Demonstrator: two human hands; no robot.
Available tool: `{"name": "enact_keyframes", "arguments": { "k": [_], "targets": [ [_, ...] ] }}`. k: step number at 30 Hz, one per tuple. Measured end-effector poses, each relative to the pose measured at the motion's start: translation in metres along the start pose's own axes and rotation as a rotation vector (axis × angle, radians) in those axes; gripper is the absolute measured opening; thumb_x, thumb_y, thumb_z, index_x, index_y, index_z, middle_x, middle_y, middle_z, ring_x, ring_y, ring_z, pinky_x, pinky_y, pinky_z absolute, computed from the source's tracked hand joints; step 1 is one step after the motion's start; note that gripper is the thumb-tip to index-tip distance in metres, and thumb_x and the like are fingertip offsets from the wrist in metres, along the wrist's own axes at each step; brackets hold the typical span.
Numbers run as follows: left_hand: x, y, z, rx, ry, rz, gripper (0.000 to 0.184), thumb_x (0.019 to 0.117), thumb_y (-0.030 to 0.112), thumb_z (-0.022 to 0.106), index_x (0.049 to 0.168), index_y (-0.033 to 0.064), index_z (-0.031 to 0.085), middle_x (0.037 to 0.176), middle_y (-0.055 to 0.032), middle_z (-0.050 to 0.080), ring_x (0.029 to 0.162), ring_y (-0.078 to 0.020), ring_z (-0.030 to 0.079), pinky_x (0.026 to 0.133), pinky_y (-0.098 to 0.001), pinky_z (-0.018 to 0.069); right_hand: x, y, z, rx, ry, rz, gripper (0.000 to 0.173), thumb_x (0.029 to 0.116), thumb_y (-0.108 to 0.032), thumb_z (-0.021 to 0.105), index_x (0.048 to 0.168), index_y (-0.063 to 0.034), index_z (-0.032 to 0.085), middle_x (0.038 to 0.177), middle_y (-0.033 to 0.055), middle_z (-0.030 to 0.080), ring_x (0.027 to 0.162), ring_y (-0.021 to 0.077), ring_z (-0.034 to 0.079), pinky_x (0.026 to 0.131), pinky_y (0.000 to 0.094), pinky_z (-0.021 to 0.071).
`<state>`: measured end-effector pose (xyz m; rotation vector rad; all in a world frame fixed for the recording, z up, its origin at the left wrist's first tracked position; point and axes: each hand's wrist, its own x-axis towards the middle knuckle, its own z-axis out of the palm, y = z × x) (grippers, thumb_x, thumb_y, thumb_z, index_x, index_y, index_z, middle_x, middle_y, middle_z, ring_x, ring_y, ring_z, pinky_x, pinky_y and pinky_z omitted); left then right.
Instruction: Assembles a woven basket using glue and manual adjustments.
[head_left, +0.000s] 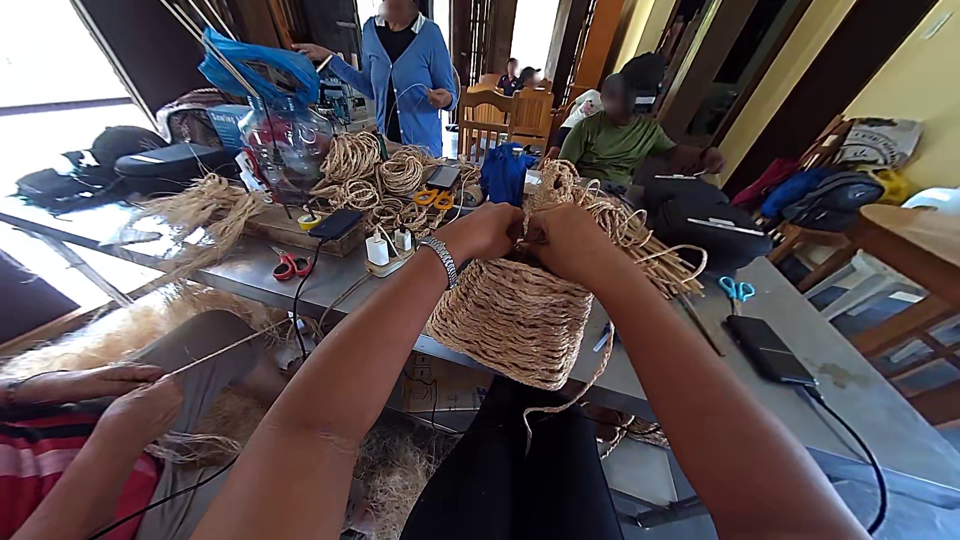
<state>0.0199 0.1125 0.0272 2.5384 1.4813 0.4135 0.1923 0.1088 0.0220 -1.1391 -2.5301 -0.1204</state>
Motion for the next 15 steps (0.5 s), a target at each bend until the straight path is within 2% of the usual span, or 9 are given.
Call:
{"name": "enact_keyframes", "arguments": {
  "k": [5,8,9,11,12,13,15],
  "targets": [
    [0.003,-0.005,-0.001,-0.008,-0.026,-0.014,0.018,0.0933,0.007,0.069,0.11,0.0,0.064,0.098,-0.0147,0.066,0.092,-0.0295,0.064,0.084,-0.0511,0.0514,0.0,0.006,-0.008,0.108,-0.078,0.057,0.022,0.092,-0.01,0.074,0.11,0.0017,0.073,0.113,0.0211,0.068,0.11,0.0373,0.065,0.1,0.056,0.0494],
    [0.003,-0.016,-0.006,-0.111,-0.066,0.043,0.032,0.0927,0.024,0.077,0.108,-0.0006,0.063,0.096,-0.0139,0.065,0.089,-0.0255,0.063,0.082,-0.0481,0.052,-0.011,0.011,-0.022,0.154,-0.127,0.102,0.047,0.0957,-0.023,0.074,0.135,0.0004,0.062,0.127,0.0217,0.065,0.116,0.0382,0.063,0.103,0.0576,0.0477],
    [0.001,-0.021,-0.007,-0.184,-0.075,0.049,0.033,0.0939,0.028,0.076,0.108,0.0,0.064,0.096,-0.0128,0.066,0.087,-0.0224,0.063,0.081,-0.0447,0.0522,-0.018,0.013,-0.025,0.174,-0.115,0.125,0.053,0.0971,-0.026,0.073,0.141,-0.0005,0.057,0.131,0.0213,0.064,0.119,0.0375,0.063,0.104,0.0572,0.0475],
    [-0.011,-0.029,-0.006,-0.385,-0.061,0.034,0.034,0.1003,0.035,0.067,0.107,0.0014,0.065,0.094,-0.0101,0.065,0.082,-0.0161,0.061,0.075,-0.0368,0.0506,-0.037,0.02,-0.025,0.245,-0.067,0.154,0.059,0.0988,-0.03,0.07,0.148,-0.0033,0.052,0.134,0.0213,0.063,0.12,0.0374,0.063,0.104,0.058,0.048],
    [-0.018,-0.033,-0.003,-0.486,-0.038,0.022,0.037,0.1041,0.04,0.059,0.108,0.0034,0.064,0.095,-0.0077,0.065,0.083,-0.0137,0.062,0.076,-0.0349,0.052,-0.048,0.023,-0.022,0.288,-0.027,0.151,0.059,0.1001,-0.034,0.068,0.149,-0.0049,0.051,0.134,0.021,0.063,0.119,0.0373,0.063,0.103,0.0588,0.0486],
    [-0.027,-0.035,0.001,-0.573,0.002,0.0,0.042,0.1069,0.044,0.05,0.112,0.0055,0.066,0.102,-0.0065,0.068,0.091,-0.0134,0.065,0.082,-0.0359,0.0554,-0.06,0.024,-0.017,0.328,0.026,0.138,0.058,0.1018,-0.039,0.064,0.148,-0.0068,0.051,0.134,0.0199,0.064,0.119,0.0364,0.064,0.101,0.0584,0.0503],
    [-0.044,-0.035,0.016,-0.704,0.101,-0.026,0.056,0.1097,0.051,0.034,0.127,0.0087,0.066,0.124,-0.0065,0.068,0.114,-0.0183,0.065,0.098,-0.0444,0.0534,-0.075,0.026,-0.009,0.425,0.054,0.12,0.064,0.1042,-0.052,0.053,0.153,-0.0105,0.046,0.144,0.0169,0.058,0.129,0.0318,0.059,0.107,0.0553,0.0478]
  ]
}}
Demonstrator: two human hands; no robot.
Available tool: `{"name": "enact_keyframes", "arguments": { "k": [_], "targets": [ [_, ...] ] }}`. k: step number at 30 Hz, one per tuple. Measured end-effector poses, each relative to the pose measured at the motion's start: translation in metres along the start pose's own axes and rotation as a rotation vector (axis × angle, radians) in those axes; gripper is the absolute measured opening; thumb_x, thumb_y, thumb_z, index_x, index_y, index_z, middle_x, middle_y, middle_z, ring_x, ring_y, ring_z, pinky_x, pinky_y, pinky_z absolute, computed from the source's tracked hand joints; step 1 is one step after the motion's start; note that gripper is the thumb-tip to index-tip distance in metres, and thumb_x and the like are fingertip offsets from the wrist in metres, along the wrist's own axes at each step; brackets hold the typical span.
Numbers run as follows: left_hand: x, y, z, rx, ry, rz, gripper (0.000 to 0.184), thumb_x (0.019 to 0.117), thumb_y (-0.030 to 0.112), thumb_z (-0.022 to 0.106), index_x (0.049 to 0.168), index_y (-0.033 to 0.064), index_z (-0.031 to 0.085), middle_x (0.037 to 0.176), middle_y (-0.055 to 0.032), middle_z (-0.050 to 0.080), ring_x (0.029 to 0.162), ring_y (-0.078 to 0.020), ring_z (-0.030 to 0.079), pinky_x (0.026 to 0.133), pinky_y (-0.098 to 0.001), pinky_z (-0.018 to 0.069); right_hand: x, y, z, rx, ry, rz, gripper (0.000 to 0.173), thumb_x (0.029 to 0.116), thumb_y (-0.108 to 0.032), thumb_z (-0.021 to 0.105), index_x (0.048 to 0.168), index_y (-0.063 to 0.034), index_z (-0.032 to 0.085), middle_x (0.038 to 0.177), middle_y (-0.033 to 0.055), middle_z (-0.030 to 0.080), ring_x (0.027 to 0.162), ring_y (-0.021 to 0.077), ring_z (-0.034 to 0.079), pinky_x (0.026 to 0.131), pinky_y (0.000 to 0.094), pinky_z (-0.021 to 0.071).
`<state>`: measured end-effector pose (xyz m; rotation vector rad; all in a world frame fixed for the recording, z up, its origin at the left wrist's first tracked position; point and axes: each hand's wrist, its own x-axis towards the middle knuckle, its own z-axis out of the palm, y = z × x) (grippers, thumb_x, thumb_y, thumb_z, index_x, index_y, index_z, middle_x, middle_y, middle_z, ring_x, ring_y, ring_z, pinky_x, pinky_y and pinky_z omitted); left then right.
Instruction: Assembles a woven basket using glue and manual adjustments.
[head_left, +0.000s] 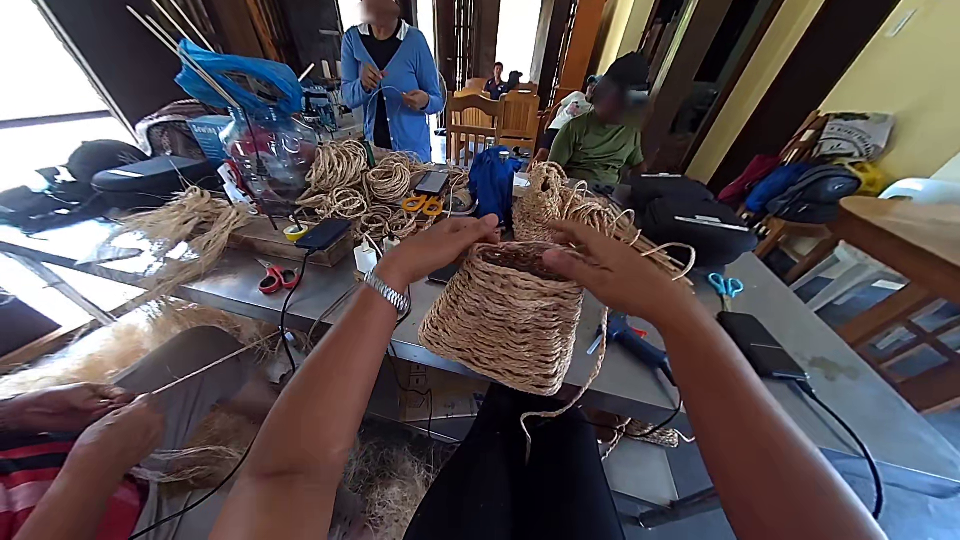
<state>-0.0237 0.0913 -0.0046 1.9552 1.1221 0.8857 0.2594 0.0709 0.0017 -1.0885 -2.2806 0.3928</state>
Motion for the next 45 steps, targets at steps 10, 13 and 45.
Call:
{"name": "enact_keyframes", "arguments": {
  "k": [10,13,45],
  "targets": [
    [-0.027,-0.037,0.083,-0.099,0.518,0.349,0.057,0.1126,0.043,0.023,0.137,0.0082,0.06,0.135,-0.0053,0.064,0.12,-0.0124,0.061,0.103,-0.0385,0.0508,-0.048,-0.004,0.045,0.05,0.256,-0.108,0.104,0.0755,-0.061,0.083,0.157,-0.0141,0.039,0.152,0.0156,0.046,0.135,0.0284,0.051,0.106,0.0514,0.0497],
    [-0.04,-0.039,0.096,-0.11,0.547,0.49,0.057,0.1128,0.042,0.023,0.139,0.0058,0.059,0.138,-0.0061,0.063,0.126,-0.0141,0.059,0.107,-0.0389,0.05,-0.074,-0.01,0.055,-0.019,0.36,-0.183,0.099,0.0796,-0.062,0.08,0.156,-0.0115,0.041,0.152,0.0164,0.047,0.137,0.0295,0.05,0.109,0.0502,0.048],
    [-0.094,-0.055,0.134,-0.125,0.583,0.697,0.056,0.1107,0.047,0.032,0.131,0.0059,0.064,0.137,-0.0096,0.064,0.137,-0.0257,0.052,0.118,-0.0477,0.0398,-0.141,-0.018,0.091,-0.079,0.483,-0.308,0.089,0.0822,-0.048,0.085,0.151,-0.0074,0.045,0.146,0.0199,0.052,0.137,0.0305,0.05,0.114,0.0449,0.0436]
  ]
}}
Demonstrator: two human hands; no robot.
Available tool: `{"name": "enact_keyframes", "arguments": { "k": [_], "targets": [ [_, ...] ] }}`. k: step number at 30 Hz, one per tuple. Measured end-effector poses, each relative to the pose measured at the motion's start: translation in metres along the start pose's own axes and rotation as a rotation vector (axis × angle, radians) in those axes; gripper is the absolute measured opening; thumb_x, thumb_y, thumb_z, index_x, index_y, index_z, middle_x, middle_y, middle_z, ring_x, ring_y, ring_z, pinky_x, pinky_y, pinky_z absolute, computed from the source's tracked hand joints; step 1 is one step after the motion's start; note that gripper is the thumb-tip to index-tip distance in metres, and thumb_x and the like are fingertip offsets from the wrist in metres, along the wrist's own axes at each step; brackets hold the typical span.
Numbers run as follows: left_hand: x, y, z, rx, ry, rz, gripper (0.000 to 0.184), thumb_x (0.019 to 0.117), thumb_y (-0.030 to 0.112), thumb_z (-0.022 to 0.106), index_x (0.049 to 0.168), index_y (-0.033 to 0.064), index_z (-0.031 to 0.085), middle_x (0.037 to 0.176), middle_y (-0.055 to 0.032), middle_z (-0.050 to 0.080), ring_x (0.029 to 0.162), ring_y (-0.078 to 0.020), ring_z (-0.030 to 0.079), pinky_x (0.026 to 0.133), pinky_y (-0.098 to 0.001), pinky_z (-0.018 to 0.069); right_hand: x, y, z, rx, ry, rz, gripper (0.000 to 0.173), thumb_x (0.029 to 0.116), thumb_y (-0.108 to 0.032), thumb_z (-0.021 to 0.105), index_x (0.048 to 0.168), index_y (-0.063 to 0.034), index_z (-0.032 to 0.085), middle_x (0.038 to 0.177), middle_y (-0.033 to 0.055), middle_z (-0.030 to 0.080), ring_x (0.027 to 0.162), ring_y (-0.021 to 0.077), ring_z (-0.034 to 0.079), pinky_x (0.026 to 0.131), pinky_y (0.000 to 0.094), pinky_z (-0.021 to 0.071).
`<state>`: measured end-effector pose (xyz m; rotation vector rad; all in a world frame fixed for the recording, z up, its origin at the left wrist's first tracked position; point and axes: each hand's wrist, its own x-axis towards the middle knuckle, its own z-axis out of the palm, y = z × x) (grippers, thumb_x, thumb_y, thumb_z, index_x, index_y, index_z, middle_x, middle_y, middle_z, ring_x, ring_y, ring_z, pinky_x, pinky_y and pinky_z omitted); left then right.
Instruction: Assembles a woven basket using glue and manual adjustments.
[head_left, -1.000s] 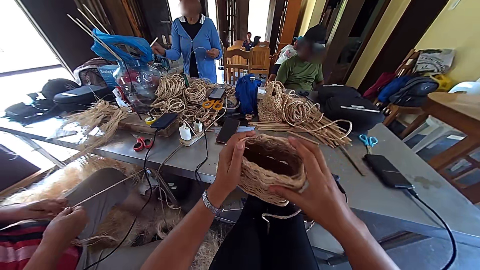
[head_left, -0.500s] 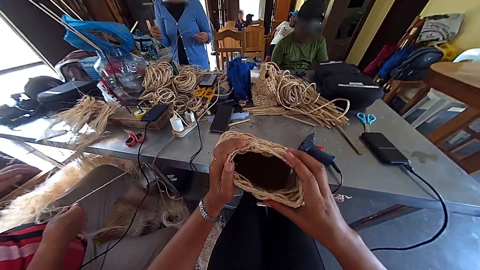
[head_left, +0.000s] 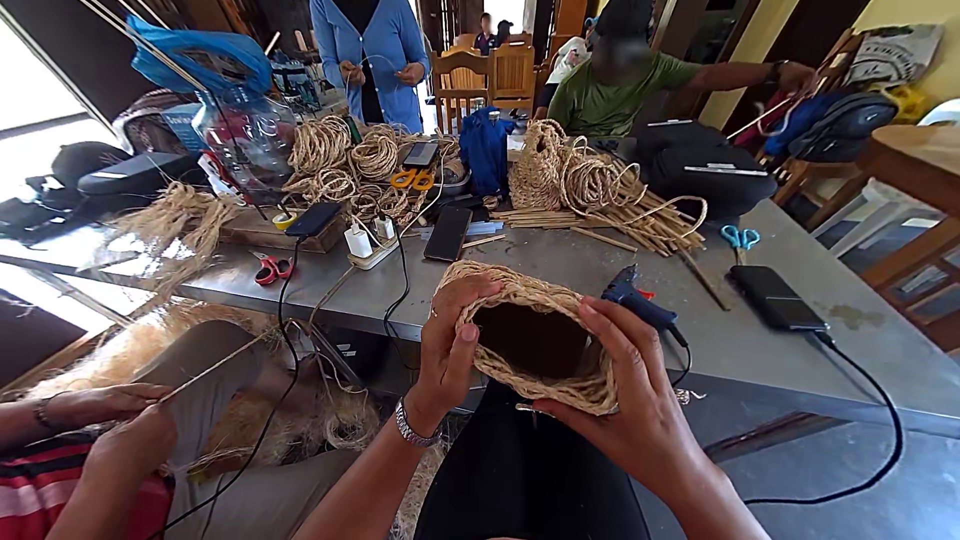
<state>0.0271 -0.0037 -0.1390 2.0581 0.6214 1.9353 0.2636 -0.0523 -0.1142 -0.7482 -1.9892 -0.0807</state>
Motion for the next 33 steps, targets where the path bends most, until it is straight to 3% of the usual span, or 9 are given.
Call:
{"name": "enact_keyframes", "arguments": {
  "k": [3,6,9,12,16,24,33],
  "targets": [
    [0.01,0.013,-0.009,0.009,-0.07,-0.053,0.052,0.1106,0.044,0.037,0.129,0.0032,0.064,0.134,-0.0103,0.065,0.132,-0.024,0.057,0.113,-0.0457,0.0465,0.0,-0.001,-0.001,0.005,-0.003,0.01,0.089,0.0827,-0.048,0.084,0.151,-0.0079,0.045,0.147,0.02,0.051,0.138,0.0306,0.049,0.114,0.0442,0.0436],
    [0.029,0.031,-0.016,0.141,-0.174,-0.105,0.033,0.106,0.029,0.054,0.126,0.0044,0.065,0.125,-0.0062,0.068,0.117,-0.0158,0.065,0.1,-0.039,0.0564,0.0,-0.002,0.0,0.002,-0.001,0.01,0.089,0.0829,-0.049,0.084,0.151,-0.0074,0.045,0.147,0.0203,0.051,0.138,0.0303,0.049,0.115,0.0442,0.0426],
    [0.049,0.049,-0.017,0.386,-0.294,-0.157,0.027,0.0987,0.025,0.067,0.121,0.0105,0.066,0.119,0.0008,0.069,0.113,-0.007,0.065,0.1,-0.0327,0.0561,0.002,-0.002,0.0,-0.007,0.005,0.008,0.089,0.0831,-0.05,0.083,0.151,-0.0071,0.045,0.147,0.0204,0.051,0.139,0.0291,0.049,0.116,0.0426,0.0429],
    [0.061,0.059,-0.013,0.626,-0.373,-0.177,0.021,0.097,0.026,0.068,0.112,0.0121,0.064,0.112,0.0002,0.068,0.103,-0.0067,0.067,0.091,-0.029,0.0579,0.003,-0.004,0.001,-0.025,0.009,0.015,0.089,0.0827,-0.051,0.083,0.15,-0.0068,0.045,0.147,0.0198,0.052,0.138,0.0283,0.049,0.115,0.041,0.0441],
    [0.066,0.065,-0.008,0.756,-0.404,-0.148,0.015,0.0961,0.019,0.068,0.106,0.0084,0.065,0.107,-0.0055,0.067,0.092,-0.0141,0.067,0.079,-0.0313,0.0585,0.004,-0.006,0.001,-0.025,0.003,0.03,0.088,0.0838,-0.052,0.082,0.15,-0.0072,0.046,0.147,0.0187,0.052,0.139,0.0279,0.048,0.115,0.0416,0.0437],
    [0.068,0.068,-0.006,0.903,-0.449,0.013,0.013,0.0992,0.018,0.063,0.098,0.0071,0.071,0.099,-0.0093,0.069,0.093,-0.0227,0.07,0.082,-0.0367,0.059,0.006,-0.007,0.002,-0.021,-0.002,0.054,0.088,0.0842,-0.052,0.081,0.15,-0.0062,0.046,0.148,0.019,0.051,0.139,0.0275,0.048,0.114,0.0412,0.0438],
    [0.067,0.065,-0.008,0.9,-0.453,0.046,0.014,0.0997,0.017,0.061,0.094,0.0076,0.07,0.091,-0.0074,0.067,0.084,-0.021,0.068,0.074,-0.0358,0.0578,0.006,-0.008,0.001,-0.011,-0.009,0.056,0.088,0.0835,-0.051,0.082,0.15,-0.0062,0.046,0.148,0.0188,0.051,0.14,0.0277,0.048,0.115,0.0415,0.0435]
  ]
}}
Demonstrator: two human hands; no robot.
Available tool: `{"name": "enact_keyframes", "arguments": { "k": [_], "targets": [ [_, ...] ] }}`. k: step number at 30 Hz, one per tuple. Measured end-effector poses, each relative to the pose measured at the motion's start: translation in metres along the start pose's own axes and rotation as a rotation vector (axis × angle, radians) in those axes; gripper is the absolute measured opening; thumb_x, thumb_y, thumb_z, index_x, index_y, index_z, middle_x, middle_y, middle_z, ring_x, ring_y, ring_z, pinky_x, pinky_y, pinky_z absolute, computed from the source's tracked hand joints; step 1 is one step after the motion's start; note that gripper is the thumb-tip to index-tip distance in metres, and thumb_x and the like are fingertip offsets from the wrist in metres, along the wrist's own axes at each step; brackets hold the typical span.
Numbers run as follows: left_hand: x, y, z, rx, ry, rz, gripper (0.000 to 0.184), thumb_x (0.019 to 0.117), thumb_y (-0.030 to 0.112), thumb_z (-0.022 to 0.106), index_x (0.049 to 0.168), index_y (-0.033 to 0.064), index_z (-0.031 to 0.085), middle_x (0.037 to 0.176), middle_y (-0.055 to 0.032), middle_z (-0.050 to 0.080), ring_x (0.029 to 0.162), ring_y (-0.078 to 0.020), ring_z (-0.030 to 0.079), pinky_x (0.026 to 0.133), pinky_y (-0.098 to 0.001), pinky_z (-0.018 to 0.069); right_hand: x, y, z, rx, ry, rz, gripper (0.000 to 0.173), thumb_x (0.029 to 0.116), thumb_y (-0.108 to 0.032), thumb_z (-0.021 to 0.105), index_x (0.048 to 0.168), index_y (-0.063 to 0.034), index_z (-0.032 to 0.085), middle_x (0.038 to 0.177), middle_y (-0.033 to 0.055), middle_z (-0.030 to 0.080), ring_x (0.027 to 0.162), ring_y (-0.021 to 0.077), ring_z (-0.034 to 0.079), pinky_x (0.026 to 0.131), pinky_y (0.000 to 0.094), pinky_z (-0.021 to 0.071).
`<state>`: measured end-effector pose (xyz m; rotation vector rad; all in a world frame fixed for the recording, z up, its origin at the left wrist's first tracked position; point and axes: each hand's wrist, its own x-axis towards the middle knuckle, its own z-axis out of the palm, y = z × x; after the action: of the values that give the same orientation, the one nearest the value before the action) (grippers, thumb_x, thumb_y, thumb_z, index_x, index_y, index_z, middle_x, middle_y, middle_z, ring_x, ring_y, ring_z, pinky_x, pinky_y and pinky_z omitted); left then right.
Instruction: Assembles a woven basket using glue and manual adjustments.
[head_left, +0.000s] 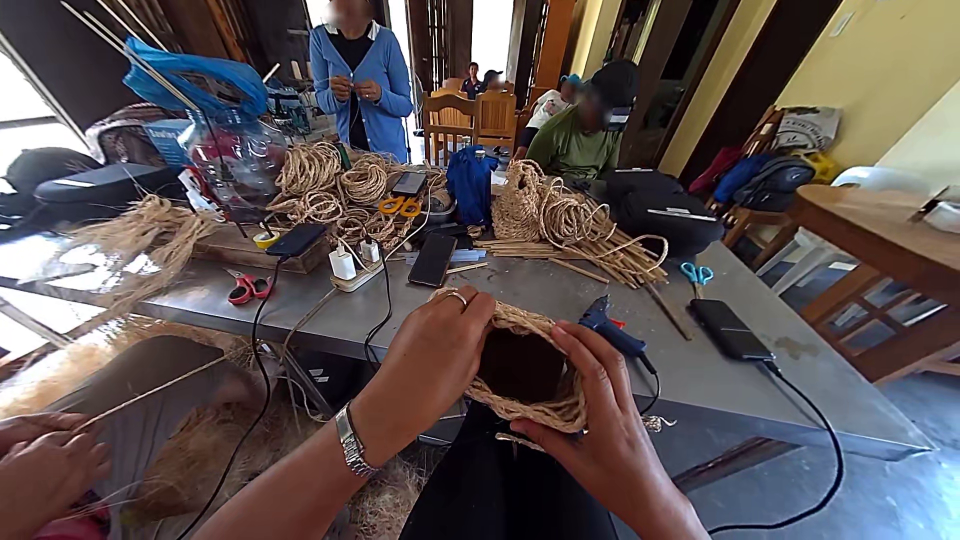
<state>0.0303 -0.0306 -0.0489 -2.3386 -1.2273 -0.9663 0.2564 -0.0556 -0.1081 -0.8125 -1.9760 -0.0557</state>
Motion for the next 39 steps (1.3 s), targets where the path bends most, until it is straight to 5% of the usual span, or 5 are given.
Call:
{"name": "enact_keyframes", "arguments": {
  "k": [10,16,23,32,39],
  "targets": [
    [0.002,-0.003,-0.003,-0.007,-0.034,0.027,0.014,0.0991,0.02,0.062,0.094,0.0078,0.068,0.09,-0.0077,0.066,0.081,-0.0218,0.068,0.069,-0.0372,0.0573,-0.001,0.0,0.0,0.0,-0.006,-0.002,0.086,0.0841,-0.049,0.082,0.15,-0.0057,0.047,0.147,0.0198,0.051,0.139,0.0285,0.048,0.115,0.0418,0.0434],
    [0.023,-0.065,-0.043,-0.555,-0.33,-0.095,0.061,0.0971,0.056,0.058,0.144,0.0177,0.057,0.139,0.0012,0.063,0.124,-0.0121,0.061,0.102,-0.0385,0.0538,-0.004,0.0,0.003,-0.001,0.009,-0.009,0.088,0.0833,-0.049,0.083,0.151,-0.0086,0.045,0.148,0.0189,0.051,0.139,0.0287,0.048,0.115,0.0428,0.0436],
    [0.069,-0.17,0.045,-0.476,0.104,-0.676,0.053,0.1117,0.041,0.036,0.11,-0.0047,0.063,0.083,-0.0168,0.063,0.072,-0.0267,0.063,0.072,-0.0504,0.0537,-0.008,0.0,0.006,0.0,0.035,-0.016,0.088,0.0812,-0.048,0.085,0.15,-0.0095,0.047,0.146,0.0189,0.052,0.139,0.0301,0.049,0.115,0.0443,0.0437],
    [0.101,-0.201,0.176,-0.142,-0.326,-0.817,0.086,0.089,0.044,0.077,0.151,-0.0014,0.039,0.142,-0.039,0.047,0.135,-0.0585,0.042,0.105,-0.0721,0.0403,-0.008,-0.001,0.003,-0.031,0.027,0.005,0.086,0.0793,-0.05,0.085,0.148,-0.0128,0.049,0.146,0.0154,0.054,0.139,0.0322,0.049,0.117,0.0489,0.0408],
    [0.11,-0.2,0.19,0.068,-0.396,-0.851,0.096,0.0828,0.049,0.08,0.149,-0.0052,0.036,0.143,-0.0364,0.047,0.136,-0.0553,0.043,0.097,-0.0663,0.0481,-0.011,-0.003,0.007,-0.025,0.029,0.024,0.078,0.0833,-0.047,0.082,0.146,-0.0165,0.049,0.148,0.0095,0.053,0.142,0.0284,0.046,0.121,0.0488,0.0354]
  ]
}}
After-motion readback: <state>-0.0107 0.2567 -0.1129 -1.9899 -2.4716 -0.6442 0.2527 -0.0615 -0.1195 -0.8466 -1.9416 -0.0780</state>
